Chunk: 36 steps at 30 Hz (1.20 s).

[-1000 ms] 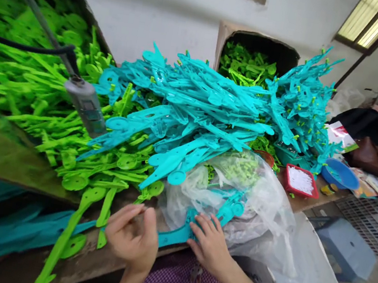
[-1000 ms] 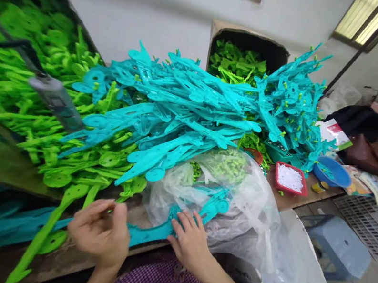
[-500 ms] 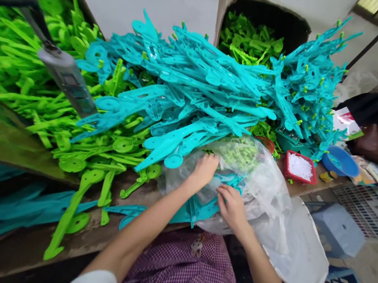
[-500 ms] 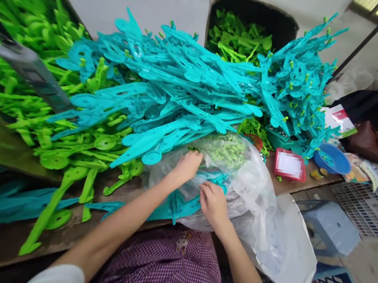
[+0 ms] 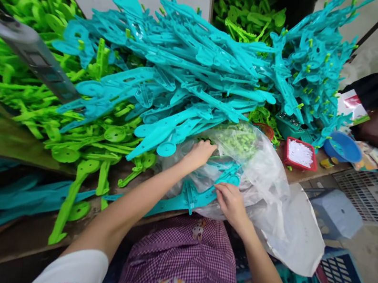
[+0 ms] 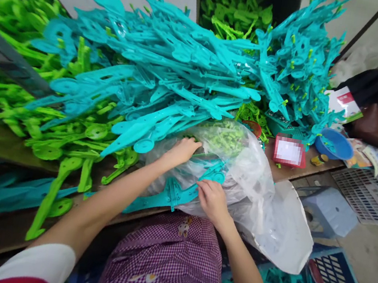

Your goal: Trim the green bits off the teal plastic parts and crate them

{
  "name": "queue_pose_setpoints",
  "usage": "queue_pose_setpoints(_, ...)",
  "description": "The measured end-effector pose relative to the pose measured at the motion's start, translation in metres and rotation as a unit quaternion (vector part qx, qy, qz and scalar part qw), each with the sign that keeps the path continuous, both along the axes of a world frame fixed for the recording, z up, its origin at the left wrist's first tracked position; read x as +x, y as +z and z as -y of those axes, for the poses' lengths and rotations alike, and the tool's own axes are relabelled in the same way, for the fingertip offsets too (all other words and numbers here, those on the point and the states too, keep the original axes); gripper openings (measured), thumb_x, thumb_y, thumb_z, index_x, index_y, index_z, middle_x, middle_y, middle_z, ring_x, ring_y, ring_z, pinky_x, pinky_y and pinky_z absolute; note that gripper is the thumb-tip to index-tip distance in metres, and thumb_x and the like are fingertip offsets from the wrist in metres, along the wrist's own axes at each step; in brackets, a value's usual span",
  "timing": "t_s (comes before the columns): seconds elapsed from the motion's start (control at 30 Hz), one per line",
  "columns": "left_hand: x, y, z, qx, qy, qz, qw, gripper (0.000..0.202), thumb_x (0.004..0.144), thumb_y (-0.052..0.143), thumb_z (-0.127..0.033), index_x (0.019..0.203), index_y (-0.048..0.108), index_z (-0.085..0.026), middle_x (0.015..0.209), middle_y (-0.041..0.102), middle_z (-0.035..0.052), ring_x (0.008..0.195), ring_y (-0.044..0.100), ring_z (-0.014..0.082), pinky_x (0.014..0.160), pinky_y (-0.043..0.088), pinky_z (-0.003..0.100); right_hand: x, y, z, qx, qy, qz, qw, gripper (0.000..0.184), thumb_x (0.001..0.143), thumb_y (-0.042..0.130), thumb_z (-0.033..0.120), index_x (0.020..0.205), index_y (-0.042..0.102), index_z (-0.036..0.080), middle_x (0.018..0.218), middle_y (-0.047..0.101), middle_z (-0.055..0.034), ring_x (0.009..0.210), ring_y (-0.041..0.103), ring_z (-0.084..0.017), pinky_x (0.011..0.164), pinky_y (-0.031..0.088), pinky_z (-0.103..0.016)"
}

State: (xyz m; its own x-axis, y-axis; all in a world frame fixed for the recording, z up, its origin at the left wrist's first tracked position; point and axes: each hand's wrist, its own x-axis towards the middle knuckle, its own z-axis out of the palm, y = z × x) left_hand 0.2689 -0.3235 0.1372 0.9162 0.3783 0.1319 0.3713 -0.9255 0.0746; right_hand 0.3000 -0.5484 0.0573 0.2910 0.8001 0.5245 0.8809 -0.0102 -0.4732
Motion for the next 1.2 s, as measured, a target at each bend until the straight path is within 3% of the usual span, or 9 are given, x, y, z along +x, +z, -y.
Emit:
queue_pose_setpoints(0.2, -0.003, 0.002, -0.007, -0.014, -0.011, 0.064, 0.998, 0.029, 0.092, 0.053, -0.015, 0.118, 0.065, -0.019, 0.111, 0.068, 0.0135, 0.1, 0.066, 0.0262, 0.085, 0.047, 0.033, 0.0, -0.001, 0.004, 0.02, 0.003, -0.028, 0.999, 0.026, 0.101, 0.049, 0.023, 0.12, 0.066, 0.021, 0.116, 0.069, -0.0085, 0.109, 0.063, -0.022, 0.096, 0.048, -0.038)
queue_pose_setpoints(0.3, -0.006, 0.007, -0.008, -0.058, -0.008, 0.158, 0.986, 0.028, 0.09, 0.06, -0.02, 0.118, 0.066, -0.021, 0.113, 0.07, 0.0103, 0.102, 0.067, 0.0247, 0.087, 0.048, 0.032, -0.002, 0.01, 0.0, 0.037, -0.007, -0.07, 0.997, 0.025, 0.1, 0.049, 0.024, 0.117, 0.068, 0.021, 0.112, 0.07, -0.0077, 0.107, 0.064, -0.021, 0.094, 0.05, -0.036)
queue_pose_setpoints(0.47, -0.019, 0.01, -0.008, -0.241, -0.017, 0.309, 0.92, 0.022, 0.08, 0.072, -0.024, 0.101, 0.071, -0.019, 0.097, 0.075, 0.0052, 0.084, 0.068, 0.0199, 0.08, 0.05, 0.03, -0.002, 0.034, -0.036, 0.089, -0.048, -0.215, 0.971, 0.026, 0.098, 0.052, 0.032, 0.116, 0.068, 0.021, 0.111, 0.071, -0.0067, 0.098, 0.068, -0.019, 0.088, 0.054, -0.032)
queue_pose_setpoints(0.7, -0.031, 0.007, -0.001, -0.395, -0.007, 0.414, 0.82, 0.027, 0.074, 0.074, -0.029, 0.097, 0.069, -0.016, 0.094, 0.073, 0.0054, 0.083, 0.065, 0.0175, 0.079, 0.051, 0.029, 0.0, 0.045, -0.12, 0.207, -0.033, -0.429, 0.879, 0.043, 0.09, 0.062, 0.046, 0.122, 0.058, 0.018, 0.103, 0.069, -0.0069, 0.084, 0.069, -0.017, 0.074, 0.058, -0.029)
queue_pose_setpoints(0.8, -0.029, 0.001, 0.012, -0.471, 0.008, 0.455, 0.756, 0.03, 0.076, 0.072, -0.029, 0.102, 0.068, -0.017, 0.1, 0.071, 0.0058, 0.09, 0.064, 0.0171, 0.08, 0.05, 0.027, 0.002, 0.045, -0.127, 0.258, -0.021, -0.48, 0.838, 0.037, 0.085, 0.067, 0.045, 0.109, 0.061, 0.016, 0.097, 0.069, -0.0062, 0.084, 0.068, -0.017, 0.076, 0.058, -0.03)
queue_pose_setpoints(0.93, -0.013, -0.01, 0.029, -0.665, 0.078, 0.474, 0.573, 0.02, 0.078, 0.067, -0.021, 0.097, 0.067, -0.018, 0.092, 0.067, 0.0009, 0.078, 0.061, 0.0107, 0.068, 0.047, 0.019, 0.013, 0.039, -0.127, 0.249, -0.031, -0.495, 0.832, 0.031, 0.081, 0.071, 0.043, 0.094, 0.064, 0.015, 0.089, 0.069, -0.0043, 0.076, 0.066, -0.015, 0.071, 0.056, -0.027)
queue_pose_setpoints(1.0, -0.003, -0.012, 0.03, -0.722, 0.105, 0.465, 0.502, 0.01, 0.079, 0.064, -0.021, 0.088, 0.064, -0.018, 0.079, 0.063, -0.0022, 0.066, 0.057, 0.0081, 0.058, 0.043, 0.017, 0.016, 0.037, -0.131, 0.236, -0.027, -0.503, 0.831, 0.03, 0.08, 0.072, 0.042, 0.092, 0.065, 0.016, 0.084, 0.068, -0.0023, 0.071, 0.063, -0.013, 0.065, 0.053, -0.024)
queue_pose_setpoints(1.07, 0.003, -0.012, 0.025, -0.752, 0.113, 0.442, 0.476, 0.009, 0.081, 0.061, -0.026, 0.079, 0.059, -0.018, 0.066, 0.057, -0.0043, 0.052, 0.051, 0.0069, 0.048, 0.038, 0.017, 0.016, 0.036, -0.136, 0.239, -0.01, -0.53, 0.814, 0.03, 0.078, 0.073, 0.042, 0.09, 0.064, 0.016, 0.079, 0.066, 0.0, 0.064, 0.06, -0.01, 0.058, 0.049, -0.021)
queue_pose_setpoints(1.2, 0.005, -0.008, 0.012, -0.812, 0.113, 0.381, 0.428, 0.025, 0.083, 0.06, -0.033, 0.066, 0.048, -0.019, 0.05, 0.043, -0.007, 0.037, 0.037, 0.0064, 0.038, 0.029, 0.018, 0.014, 0.041, -0.143, 0.26, 0.035, -0.607, 0.75, 0.037, 0.075, 0.076, 0.048, 0.088, 0.059, 0.018, 0.068, 0.06, 0.0039, 0.056, 0.056, -0.009, 0.052, 0.046, -0.019)
